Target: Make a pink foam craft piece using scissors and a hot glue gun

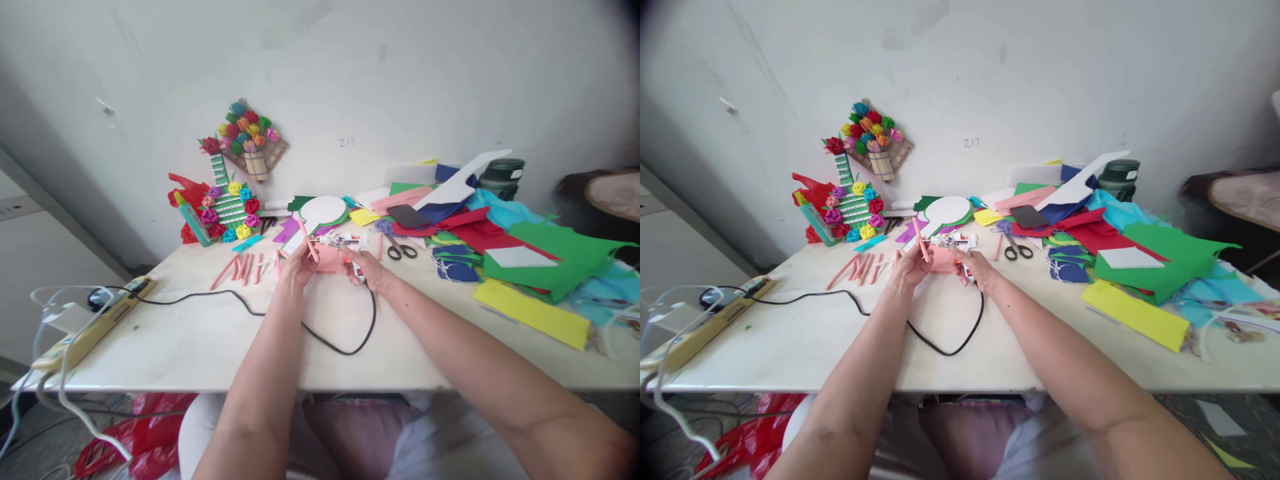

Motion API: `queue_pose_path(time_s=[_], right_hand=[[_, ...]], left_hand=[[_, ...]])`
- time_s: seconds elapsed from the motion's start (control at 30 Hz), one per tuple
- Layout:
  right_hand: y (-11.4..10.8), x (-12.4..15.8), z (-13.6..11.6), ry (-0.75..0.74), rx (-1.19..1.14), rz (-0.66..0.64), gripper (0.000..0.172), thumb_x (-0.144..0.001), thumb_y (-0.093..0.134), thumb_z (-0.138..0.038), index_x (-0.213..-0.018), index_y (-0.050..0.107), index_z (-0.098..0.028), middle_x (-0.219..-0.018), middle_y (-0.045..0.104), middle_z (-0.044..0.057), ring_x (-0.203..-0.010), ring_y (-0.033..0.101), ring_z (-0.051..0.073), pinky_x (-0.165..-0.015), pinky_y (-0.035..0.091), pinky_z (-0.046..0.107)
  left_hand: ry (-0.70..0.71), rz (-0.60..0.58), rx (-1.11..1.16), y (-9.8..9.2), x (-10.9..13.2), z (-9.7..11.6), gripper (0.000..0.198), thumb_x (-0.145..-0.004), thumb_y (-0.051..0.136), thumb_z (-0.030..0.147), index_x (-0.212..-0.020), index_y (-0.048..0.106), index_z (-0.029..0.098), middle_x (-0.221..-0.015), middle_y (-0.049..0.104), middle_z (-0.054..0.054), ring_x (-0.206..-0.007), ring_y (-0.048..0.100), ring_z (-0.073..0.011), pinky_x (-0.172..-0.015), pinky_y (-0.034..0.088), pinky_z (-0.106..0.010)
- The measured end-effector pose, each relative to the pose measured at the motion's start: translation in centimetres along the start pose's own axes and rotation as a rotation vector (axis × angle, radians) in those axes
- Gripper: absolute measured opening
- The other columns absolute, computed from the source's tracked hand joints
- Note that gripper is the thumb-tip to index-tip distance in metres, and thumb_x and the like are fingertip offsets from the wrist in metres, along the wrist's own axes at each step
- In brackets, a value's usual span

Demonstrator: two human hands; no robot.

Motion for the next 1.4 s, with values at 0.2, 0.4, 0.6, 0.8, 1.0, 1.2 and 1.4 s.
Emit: queue_pose_path(time_s=[0.2,0.4,0.6,0.8,1.0,1.2,1.4], right_hand=[[0.0,-0.2,0.3,0.011,-0.013,-0.027,0.047,-0.066,0.062,-0.059,-0.058,0.052,-0.014,-0.047,0.052,-0.001,-0.027,0.039,0.005,-0.028,0.029,0.019],[-0.1,-0.4,0.8,0.037,-0.022,-0.070,0.046,-0.069,0.059,-0.059,-0.061,0.053,-0.014,-0.048,0.054,-0.001,-0.028,0.040,0.005,-0.029,0.031,0.019],[0.1,-0.2,0.9,0.063,-0.018,-0.111,0.046,-0.071,0.058,-0.059,-0.062,0.053,-0.014,-0.050,0.054,-0.001,-0.028,0.039,0.005,-0.029,0.030,0.019],[0.4,-0.1,0.9,0.063,-0.017,-0.173,0.046,-0.071,0.057,-0.060,-0.065,0.051,-0.015,-0.051,0.054,-0.002,-0.027,0.036,0.004,-0.030,0.032,0.020],[0.5,0.1,1.1,0.113,-0.022,-0.204,0.046,-0.070,0.057,-0.060,-0.066,0.051,-0.015,-0.051,0.055,-0.001,-0.027,0.035,0.004,-0.029,0.030,0.019],[0.6,0.2,1.2,0.143,-0.027,-0.233,0.044,-0.071,0.058,-0.059,-0.068,0.051,-0.016,-0.051,0.056,-0.001,-0.027,0.035,0.004,-0.030,0.031,0.019],[0.4,0.0,1.6,0.176,-0.026,-0.265,0.045,-0.070,0.058,-0.060,-0.070,0.052,-0.015,-0.051,0.057,-0.001,-0.027,0.038,0.005,-0.029,0.032,0.019]], left_hand=[[-0.012,-0.015,0.015,0.3,0.3,0.0,0.008,-0.082,0.054,0.016,-0.077,0.059,0.013,-0.064,0.060,0.000,-0.049,0.055,-0.0077,-0.042,0.045,-0.017],[-0.002,0.018,0.023,0.0,0.2,0.0,0.005,-0.081,0.055,0.015,-0.078,0.060,0.014,-0.063,0.058,0.000,-0.050,0.055,-0.0075,-0.042,0.045,-0.017],[0.002,0.017,0.026,-0.1,0.1,0.2,0.005,-0.080,0.057,0.016,-0.079,0.061,0.014,-0.064,0.057,0.000,-0.053,0.056,-0.0072,-0.044,0.045,-0.016],[0.007,0.003,0.063,-0.1,0.1,0.3,0.005,-0.080,0.057,0.014,-0.079,0.061,0.014,-0.066,0.059,0.000,-0.052,0.055,-0.0061,-0.045,0.045,-0.016],[0.042,0.063,0.077,-0.1,0.4,0.6,0.007,-0.082,0.055,0.014,-0.078,0.061,0.014,-0.060,0.058,0.002,-0.048,0.053,-0.0052,-0.044,0.043,-0.016],[0.057,0.083,0.114,-0.1,0.5,0.8,0.012,-0.084,0.052,0.014,-0.076,0.061,0.014,-0.058,0.057,0.002,-0.046,0.052,-0.0041,-0.044,0.042,-0.015],[0.105,0.106,0.116,-0.2,0.5,1.4,0.009,-0.082,0.055,0.016,-0.076,0.061,0.015,-0.059,0.056,0.002,-0.051,0.054,-0.0053,-0.041,0.039,-0.013]])
Point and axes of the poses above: each hand's wrist, its own x-axis away from the middle knuckle, its own y-axis out of the palm, z = x × y, the point moved 5 cm from there along -x, towards the middle knuckle
